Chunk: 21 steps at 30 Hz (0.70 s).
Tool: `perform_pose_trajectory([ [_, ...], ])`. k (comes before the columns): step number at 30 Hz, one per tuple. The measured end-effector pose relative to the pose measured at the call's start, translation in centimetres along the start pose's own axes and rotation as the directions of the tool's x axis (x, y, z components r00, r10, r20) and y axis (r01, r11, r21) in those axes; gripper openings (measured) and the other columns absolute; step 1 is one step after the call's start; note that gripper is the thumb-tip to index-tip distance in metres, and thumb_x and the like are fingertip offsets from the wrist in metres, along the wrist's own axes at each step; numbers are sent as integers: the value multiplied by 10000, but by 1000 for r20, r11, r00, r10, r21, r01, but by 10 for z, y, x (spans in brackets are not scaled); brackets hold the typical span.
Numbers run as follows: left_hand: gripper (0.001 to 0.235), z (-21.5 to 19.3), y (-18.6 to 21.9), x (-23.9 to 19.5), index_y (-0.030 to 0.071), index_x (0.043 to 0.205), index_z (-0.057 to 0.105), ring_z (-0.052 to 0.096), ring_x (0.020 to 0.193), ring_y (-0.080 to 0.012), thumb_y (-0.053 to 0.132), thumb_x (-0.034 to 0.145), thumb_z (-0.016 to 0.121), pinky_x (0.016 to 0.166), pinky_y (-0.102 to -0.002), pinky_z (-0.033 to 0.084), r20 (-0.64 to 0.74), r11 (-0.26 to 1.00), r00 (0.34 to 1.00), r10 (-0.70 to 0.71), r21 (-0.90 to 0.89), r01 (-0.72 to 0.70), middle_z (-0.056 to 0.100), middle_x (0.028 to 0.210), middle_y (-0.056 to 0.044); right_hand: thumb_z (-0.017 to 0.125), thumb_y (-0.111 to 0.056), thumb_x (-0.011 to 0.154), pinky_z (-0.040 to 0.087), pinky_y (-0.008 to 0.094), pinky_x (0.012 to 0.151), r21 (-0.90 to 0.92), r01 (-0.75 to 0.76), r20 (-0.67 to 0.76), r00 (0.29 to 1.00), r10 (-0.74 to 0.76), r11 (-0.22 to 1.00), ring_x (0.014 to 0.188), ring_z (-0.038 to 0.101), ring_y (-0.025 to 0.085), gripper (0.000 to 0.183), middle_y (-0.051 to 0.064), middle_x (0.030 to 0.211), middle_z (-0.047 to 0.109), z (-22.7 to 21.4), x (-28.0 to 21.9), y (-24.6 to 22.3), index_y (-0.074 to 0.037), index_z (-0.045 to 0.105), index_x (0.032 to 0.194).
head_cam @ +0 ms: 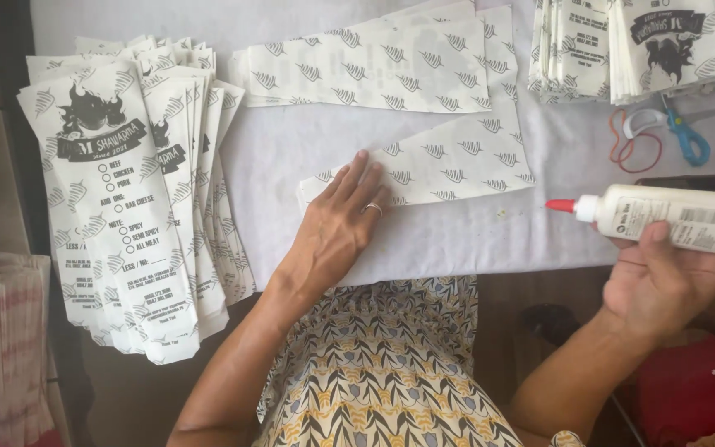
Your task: Applying glue to paper wrappers and folding them to assemble packaging
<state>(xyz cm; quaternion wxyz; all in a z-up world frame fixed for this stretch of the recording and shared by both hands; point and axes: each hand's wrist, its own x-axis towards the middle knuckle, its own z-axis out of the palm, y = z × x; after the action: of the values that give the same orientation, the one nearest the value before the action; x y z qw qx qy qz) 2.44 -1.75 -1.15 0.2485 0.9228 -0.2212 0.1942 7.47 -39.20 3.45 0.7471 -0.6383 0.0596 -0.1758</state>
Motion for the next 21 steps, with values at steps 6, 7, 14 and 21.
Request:
perform_pose_trajectory([
  [6,70,-15,6,17,-73,996,618,595,1249,-475,-78,997,549,1014,-550,582,28,996,999,27,80,-29,611,1200,-253,776,-51,968,647,569,1114,-26,169,30,985,-168,985,1227,671,281,506,181,1319,658,6,-5,9,12,556,1419],
  [7,70,-18,5,19,-73,996,618,595,1249,-475,-78,997,549,1014,-550,582,30,996,999,27,83,-29,611,1200,-253,776,-51,968,647,569,1114,-23,167,29,986,-167,986,1227,671,281,506,181,1319,658,11,-6,8,12,556,1419],
  [14,266,-19,-8,27,101,737,615,741,1136,-313,96,971,741,479,-437,551,105,982,979,-174,-54,181,733,773,-57,811,-16,897,628,572,1101,-11,347,15,938,-346,938,1151,655,306,486,184,1215,646,13,-2,24,51,581,1320],
  [21,232,-20,-20,33,120,794,689,608,560,-488,236,994,686,433,-528,444,274,929,893,-358,6,371,717,681,-121,894,-76,781,636,417,893,12,259,31,965,-259,966,967,672,250,524,130,1043,658,34,-19,48,-12,584,1199],
])
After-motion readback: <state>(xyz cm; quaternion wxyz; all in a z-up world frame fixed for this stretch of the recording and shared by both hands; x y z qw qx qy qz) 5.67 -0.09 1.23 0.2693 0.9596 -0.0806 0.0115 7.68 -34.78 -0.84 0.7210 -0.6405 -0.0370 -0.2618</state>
